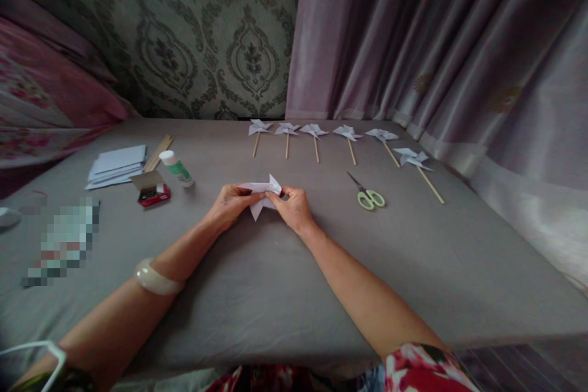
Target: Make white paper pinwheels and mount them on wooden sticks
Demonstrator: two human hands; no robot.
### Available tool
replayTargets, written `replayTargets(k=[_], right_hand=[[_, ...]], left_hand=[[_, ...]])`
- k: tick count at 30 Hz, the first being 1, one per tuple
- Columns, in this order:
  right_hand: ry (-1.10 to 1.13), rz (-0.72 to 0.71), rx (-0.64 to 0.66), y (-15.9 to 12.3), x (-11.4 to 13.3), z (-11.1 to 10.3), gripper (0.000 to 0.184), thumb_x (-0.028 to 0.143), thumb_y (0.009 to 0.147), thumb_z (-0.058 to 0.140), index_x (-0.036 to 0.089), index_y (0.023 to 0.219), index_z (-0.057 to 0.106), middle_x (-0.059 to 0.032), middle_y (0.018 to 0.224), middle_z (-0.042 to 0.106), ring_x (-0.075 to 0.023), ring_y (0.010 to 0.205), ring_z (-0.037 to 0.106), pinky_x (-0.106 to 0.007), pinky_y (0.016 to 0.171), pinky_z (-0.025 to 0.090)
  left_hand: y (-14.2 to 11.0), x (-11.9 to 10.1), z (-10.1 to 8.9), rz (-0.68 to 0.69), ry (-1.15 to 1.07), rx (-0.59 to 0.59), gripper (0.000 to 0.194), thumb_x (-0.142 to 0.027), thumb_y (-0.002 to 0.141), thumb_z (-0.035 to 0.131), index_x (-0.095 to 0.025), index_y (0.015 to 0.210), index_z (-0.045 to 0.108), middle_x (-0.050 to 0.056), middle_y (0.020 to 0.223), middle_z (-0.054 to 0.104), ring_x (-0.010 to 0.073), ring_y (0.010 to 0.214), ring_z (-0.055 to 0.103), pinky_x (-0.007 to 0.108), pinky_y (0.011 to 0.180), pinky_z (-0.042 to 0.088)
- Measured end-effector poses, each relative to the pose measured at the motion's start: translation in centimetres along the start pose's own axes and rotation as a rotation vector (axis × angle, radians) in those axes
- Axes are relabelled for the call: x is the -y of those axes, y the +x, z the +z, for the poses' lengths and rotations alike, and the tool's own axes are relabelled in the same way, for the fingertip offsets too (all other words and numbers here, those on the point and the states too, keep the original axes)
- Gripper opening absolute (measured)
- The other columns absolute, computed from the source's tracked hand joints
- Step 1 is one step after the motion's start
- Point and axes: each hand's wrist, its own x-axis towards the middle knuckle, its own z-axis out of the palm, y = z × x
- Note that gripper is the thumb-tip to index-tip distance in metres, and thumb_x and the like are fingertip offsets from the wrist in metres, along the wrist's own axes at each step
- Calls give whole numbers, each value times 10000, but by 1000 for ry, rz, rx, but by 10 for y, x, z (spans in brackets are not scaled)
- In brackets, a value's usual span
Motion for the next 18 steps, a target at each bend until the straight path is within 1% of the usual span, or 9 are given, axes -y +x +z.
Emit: replayTargets(k=[5,13,18], right_hand=[[-33,-10,6,0,1,0,255,403,704,656,160,697,732,-7,651,661,-155,648,558,-262,633,413],[-44,-33,5,1,0,0,209,382,723,655,190,703,734,-14,711,693,-174,716,600,-288,722,442],[-33,-18,4,2,-1,0,192,372,718,659,195,692,727,-20,734,699,-182,727,612,-299,743,449]], left_hand=[[-1,-2,0,-11,20,-18,329,-311,559,816,-112,813,751,57,737,729,142,603,601,241,576,438],[-2,-3,0,-38,21,-49,304,-297,555,817,-116,790,749,45,699,719,135,583,589,232,555,425],[-2,-4,1,-54,17,-71,290,-285,541,817,-119,767,741,35,680,710,123,566,576,226,547,419]])
